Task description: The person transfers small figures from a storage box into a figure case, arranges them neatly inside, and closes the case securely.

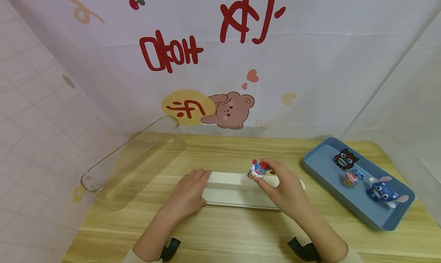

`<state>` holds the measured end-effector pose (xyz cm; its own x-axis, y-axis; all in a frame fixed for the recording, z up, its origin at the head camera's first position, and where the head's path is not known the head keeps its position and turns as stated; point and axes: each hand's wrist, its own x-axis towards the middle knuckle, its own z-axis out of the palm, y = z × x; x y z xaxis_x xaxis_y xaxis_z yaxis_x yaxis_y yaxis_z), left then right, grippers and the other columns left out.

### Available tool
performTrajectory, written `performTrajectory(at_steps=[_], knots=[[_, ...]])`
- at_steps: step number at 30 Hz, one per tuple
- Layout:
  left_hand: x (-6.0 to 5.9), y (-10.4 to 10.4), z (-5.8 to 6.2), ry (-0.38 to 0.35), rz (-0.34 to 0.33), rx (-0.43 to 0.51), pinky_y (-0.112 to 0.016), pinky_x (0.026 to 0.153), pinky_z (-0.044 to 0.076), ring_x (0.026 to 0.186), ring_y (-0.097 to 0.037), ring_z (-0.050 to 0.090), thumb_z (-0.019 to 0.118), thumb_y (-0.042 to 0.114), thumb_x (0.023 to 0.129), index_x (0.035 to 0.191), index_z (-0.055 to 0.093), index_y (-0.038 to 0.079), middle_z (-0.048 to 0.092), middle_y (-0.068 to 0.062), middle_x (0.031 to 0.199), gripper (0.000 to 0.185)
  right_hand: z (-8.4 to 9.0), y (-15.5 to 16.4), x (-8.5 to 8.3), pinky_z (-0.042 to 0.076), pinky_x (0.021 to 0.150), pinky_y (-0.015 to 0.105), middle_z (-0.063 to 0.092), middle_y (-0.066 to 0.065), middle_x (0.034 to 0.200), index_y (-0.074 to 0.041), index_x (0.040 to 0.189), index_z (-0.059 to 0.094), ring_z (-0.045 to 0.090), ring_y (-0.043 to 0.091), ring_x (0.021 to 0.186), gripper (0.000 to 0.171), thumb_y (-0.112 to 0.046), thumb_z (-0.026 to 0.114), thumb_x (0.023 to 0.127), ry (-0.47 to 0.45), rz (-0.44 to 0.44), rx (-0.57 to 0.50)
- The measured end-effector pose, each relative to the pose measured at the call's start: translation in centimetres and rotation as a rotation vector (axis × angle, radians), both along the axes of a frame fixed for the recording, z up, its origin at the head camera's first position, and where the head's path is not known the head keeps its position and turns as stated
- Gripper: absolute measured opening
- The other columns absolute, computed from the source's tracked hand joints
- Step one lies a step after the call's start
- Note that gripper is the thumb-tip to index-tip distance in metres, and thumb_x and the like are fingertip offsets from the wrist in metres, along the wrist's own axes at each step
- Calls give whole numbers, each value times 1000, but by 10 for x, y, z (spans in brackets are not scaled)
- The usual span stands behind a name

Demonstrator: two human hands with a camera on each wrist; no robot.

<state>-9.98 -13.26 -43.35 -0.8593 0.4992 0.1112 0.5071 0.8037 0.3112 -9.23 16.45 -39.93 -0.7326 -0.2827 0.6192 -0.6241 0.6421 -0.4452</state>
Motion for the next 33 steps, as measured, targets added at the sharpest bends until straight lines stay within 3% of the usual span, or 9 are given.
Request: performTrajectory(at_steps=[15,23,33], knots=[[0,1,1,-2,0,-15,-52,107,47,125,-33,57,94,3,71,147,52,-4,61,-16,137,88,-6,-27,4,62,83,40,72,5,116,-1,127,66,70,19,99,60,-4,95,74,-7,83,3],[-1,2,1,-15,10,-22,-52,108,46,125,-33,57,95,4,71,147,52,-4,61,-16,138,88,-12,-42,3,55,92,24,72,4,115,0,127,65,70,19,101,59,-5,94,75,9,134,11],[-2,2,0,-9,0,-26,-51,108,47,125,-32,58,97,6,69,147,52,-4,62,-16,137,90,-18,-58,2,60,90,38,72,8,116,0,128,65,71,21,105,60,-11,94,77,-34,168,51]])
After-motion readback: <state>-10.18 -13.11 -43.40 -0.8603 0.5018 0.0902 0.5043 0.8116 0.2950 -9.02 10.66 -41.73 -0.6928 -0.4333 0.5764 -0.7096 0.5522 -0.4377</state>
